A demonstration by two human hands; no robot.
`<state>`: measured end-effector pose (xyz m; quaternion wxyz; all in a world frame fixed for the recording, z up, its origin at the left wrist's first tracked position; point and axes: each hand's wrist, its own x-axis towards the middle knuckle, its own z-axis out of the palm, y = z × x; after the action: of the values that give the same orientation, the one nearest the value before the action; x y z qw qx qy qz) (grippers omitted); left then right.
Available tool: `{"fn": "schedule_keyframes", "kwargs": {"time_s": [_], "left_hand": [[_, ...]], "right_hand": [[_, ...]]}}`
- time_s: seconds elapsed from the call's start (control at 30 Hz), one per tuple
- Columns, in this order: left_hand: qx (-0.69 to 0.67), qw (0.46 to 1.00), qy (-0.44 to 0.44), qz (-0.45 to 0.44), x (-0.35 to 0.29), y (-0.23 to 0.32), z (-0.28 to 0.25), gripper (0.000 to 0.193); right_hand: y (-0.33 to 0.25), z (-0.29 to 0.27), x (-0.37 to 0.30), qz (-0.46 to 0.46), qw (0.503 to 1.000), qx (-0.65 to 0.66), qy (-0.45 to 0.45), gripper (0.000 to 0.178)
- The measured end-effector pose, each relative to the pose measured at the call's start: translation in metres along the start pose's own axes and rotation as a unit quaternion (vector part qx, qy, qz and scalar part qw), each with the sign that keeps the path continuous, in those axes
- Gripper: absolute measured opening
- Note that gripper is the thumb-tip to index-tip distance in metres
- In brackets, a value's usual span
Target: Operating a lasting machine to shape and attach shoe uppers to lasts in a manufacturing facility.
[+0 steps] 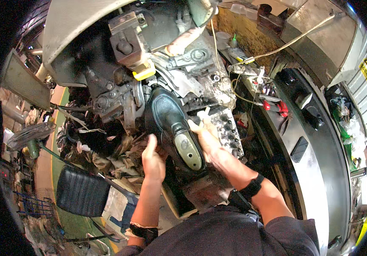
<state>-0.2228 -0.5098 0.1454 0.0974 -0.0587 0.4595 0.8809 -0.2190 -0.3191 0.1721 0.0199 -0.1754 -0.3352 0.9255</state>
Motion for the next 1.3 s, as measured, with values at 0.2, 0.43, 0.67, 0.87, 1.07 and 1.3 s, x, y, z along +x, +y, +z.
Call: {"fn": "schedule_keyframes", "kwargs": {"time_s": [0.2, 0.43, 0.67, 0.87, 1.07, 1.3], "left_hand": [[-0.072, 0.988, 0.115, -0.067, 0.039, 0.012, 0.019, 0.023], [-0.072, 0.984, 0.133, -0.098, 0.07, 0.012, 0.014, 0.025], [-0.101, 0.977, 0.145, -0.12, 0.076, -0.005, 0.008, 0.029], [-0.201, 0.959, 0.189, -0.071, 0.089, -0.034, 0.011, 0.035], [-0.209, 0.957, 0.199, -0.001, 0.099, -0.048, 0.01, 0.04], [-0.182, 0.969, 0.159, -0.046, 0.099, -0.047, 0.002, 0.043]], "right_hand": [[0.035, -0.007, 0.066, -0.039, 0.996, -0.078, 0.021, 0.068], [0.041, -0.015, 0.104, -0.052, 0.991, -0.125, 0.006, 0.069], [0.043, -0.009, 0.099, -0.103, 0.96, -0.25, 0.079, 0.078], [0.06, -0.019, 0.11, -0.158, 0.944, -0.28, 0.068, 0.083], [0.066, -0.025, 0.122, -0.194, 0.93, -0.283, 0.133, 0.091], [0.06, -0.018, 0.113, -0.106, 0.977, -0.15, 0.107, 0.094]]}}
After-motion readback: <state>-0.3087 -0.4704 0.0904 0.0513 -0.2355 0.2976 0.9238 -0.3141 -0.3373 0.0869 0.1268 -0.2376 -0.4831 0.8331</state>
